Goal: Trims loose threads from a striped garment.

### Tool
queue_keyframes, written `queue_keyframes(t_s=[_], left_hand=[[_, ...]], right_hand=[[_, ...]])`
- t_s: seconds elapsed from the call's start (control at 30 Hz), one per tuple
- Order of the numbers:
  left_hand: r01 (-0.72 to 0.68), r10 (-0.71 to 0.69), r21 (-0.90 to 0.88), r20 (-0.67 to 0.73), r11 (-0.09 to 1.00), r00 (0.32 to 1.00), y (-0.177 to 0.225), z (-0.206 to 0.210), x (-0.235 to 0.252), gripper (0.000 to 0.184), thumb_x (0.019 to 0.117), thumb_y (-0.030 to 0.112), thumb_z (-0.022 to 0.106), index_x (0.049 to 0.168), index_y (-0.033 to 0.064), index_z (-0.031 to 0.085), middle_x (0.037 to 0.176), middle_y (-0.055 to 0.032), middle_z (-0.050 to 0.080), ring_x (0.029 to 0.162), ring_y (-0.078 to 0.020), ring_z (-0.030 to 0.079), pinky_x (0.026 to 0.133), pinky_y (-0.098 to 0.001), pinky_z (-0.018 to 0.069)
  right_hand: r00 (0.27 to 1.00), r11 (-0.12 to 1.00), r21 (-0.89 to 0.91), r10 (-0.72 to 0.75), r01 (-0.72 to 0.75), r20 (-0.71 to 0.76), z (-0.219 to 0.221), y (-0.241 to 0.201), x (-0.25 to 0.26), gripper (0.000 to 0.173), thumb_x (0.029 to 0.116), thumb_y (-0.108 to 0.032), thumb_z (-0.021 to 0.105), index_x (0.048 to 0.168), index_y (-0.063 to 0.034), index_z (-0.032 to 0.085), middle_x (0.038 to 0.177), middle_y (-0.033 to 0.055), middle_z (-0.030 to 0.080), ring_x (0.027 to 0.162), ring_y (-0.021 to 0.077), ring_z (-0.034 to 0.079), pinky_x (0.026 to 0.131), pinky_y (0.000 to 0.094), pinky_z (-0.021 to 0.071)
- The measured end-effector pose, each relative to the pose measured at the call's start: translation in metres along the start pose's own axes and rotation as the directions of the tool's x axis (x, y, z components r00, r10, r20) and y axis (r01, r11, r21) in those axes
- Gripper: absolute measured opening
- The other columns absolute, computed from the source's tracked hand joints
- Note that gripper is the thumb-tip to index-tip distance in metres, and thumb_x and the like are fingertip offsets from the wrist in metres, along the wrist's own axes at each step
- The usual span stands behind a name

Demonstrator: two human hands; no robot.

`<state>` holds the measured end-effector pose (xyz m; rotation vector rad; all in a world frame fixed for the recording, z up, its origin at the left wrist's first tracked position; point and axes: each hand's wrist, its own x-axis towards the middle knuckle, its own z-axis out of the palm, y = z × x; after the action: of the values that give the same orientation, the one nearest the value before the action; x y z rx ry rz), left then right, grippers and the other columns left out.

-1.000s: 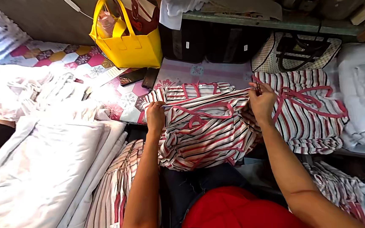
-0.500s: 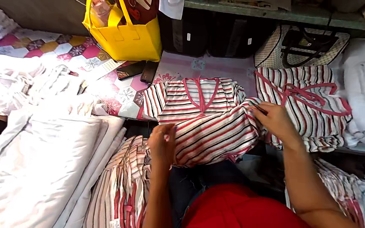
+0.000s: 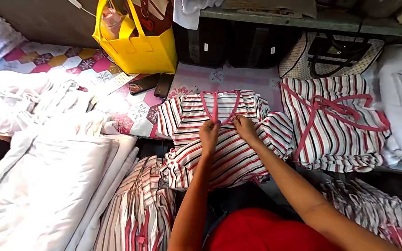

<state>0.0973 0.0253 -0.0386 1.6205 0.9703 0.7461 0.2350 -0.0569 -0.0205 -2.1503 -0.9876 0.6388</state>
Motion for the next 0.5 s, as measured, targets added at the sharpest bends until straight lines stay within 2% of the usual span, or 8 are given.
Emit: queue_keyframes(t_s=[0.07,0.1,0.2,0.27,0.33,0.4,0.43,0.5], left_hand=[[0.15,-0.126,-0.551,0.081,0.821,0.989,0.003,-0.022,-0.006,0.015,0.103,0.003,0.052,0.109,-0.0023,0.065,0.09,-0.0067,0.073,0.086,-0.0155,0.07,0.086,-0.0369,0.0578],[0.191,-0.155,-0.692,0.115,0.696,0.981,0.004,-0.034,-0.011,0.018,0.1053,0.005,0.044,0.11,0.0025,0.062,0.086,-0.0035,0.07,0.084,-0.0156,0.069,0.089,-0.0385,0.0573],[0.16,-0.234,-0.761,0.011,0.629,0.972,-0.003,-0.079,-0.035,0.024,0.1079,0.01,0.031,0.104,0.0116,0.055,0.069,0.0078,0.059,0.068,-0.0087,0.063,0.079,-0.0323,0.0578],[0.159,-0.324,-0.612,-0.168,0.775,0.931,-0.007,-0.108,-0.054,0.018,0.109,0.008,0.037,0.112,0.0056,0.054,0.062,0.0076,0.056,0.055,-0.0058,0.059,0.062,-0.0265,0.0583],[0.2,-0.257,-0.19,-0.353,0.961,0.9,-0.005,-0.128,-0.067,0.025,0.1039,0.005,0.05,0.126,-0.005,0.054,0.071,0.0007,0.059,0.056,-0.0047,0.058,0.057,-0.0225,0.0534],[0.162,-0.074,0.202,-0.383,0.966,0.921,0.008,-0.135,-0.071,0.043,0.0985,0.006,0.059,0.136,-0.0129,0.051,0.104,-0.0201,0.069,0.086,-0.0202,0.066,0.079,-0.0366,0.0546],[0.08,0.036,0.314,-0.347,0.946,0.937,0.017,-0.132,-0.067,0.041,0.0979,0.005,0.059,0.133,-0.0151,0.054,0.115,-0.0282,0.067,0.098,-0.0293,0.068,0.087,-0.0426,0.055],[-0.096,0.199,0.41,-0.218,0.907,0.956,0.041,-0.108,-0.055,0.027,0.0978,0.004,0.06,0.118,-0.0126,0.066,0.115,-0.0299,0.066,0.098,-0.0318,0.069,0.086,-0.0424,0.0581]], right_hand=[[1.0,1.0,0.03,0.002,-0.002,-0.012,0.0,0.0,0.0,0.038,0.1098,-0.023,0.046,0.108,0.0084,0.068,0.097,0.0242,0.069,0.094,0.0389,0.067,0.09,0.059,0.0505],[1.0,0.999,0.037,0.009,-0.009,-0.015,0.0,0.0,0.0,0.04,0.1105,-0.025,0.044,0.108,0.0078,0.068,0.093,0.0234,0.069,0.091,0.0385,0.067,0.088,0.0591,0.0507],[0.999,0.998,0.064,0.019,-0.016,-0.036,0.0,0.0,0.0,0.042,0.1119,-0.028,0.04,0.114,0.0028,0.069,0.085,0.0174,0.069,0.083,0.033,0.067,0.084,0.0546,0.0522],[0.999,0.996,0.087,-0.014,0.018,-0.051,0.0,0.001,-0.002,0.041,0.1117,-0.027,0.041,0.116,0.0013,0.07,0.079,0.0145,0.067,0.076,0.0297,0.065,0.08,0.0516,0.0525],[0.997,0.994,0.09,-0.059,0.062,-0.04,-0.003,-0.003,-0.008,0.035,0.1089,-0.027,0.05,0.116,0.001,0.07,0.083,0.0162,0.068,0.078,0.0309,0.066,0.079,0.0533,0.0521],[0.996,0.995,0.069,-0.08,0.078,0.026,-0.007,-0.01,-0.016,0.035,0.1045,-0.03,0.059,0.122,-0.0022,0.07,0.091,0.0159,0.072,0.083,0.0302,0.068,0.082,0.0535,0.0536],[0.995,0.995,0.067,-0.075,0.071,0.062,-0.008,-0.014,-0.021,0.037,0.1043,-0.033,0.059,0.123,-0.0028,0.069,0.093,0.0155,0.072,0.085,0.0296,0.068,0.083,0.0532,0.0532],[0.991,0.996,0.087,-0.046,0.035,0.129,-0.009,-0.02,-0.027,0.04,0.1086,-0.034,0.049,0.122,-0.0018,0.069,0.097,0.016,0.071,0.09,0.0283,0.067,0.087,0.0518,0.0519]])
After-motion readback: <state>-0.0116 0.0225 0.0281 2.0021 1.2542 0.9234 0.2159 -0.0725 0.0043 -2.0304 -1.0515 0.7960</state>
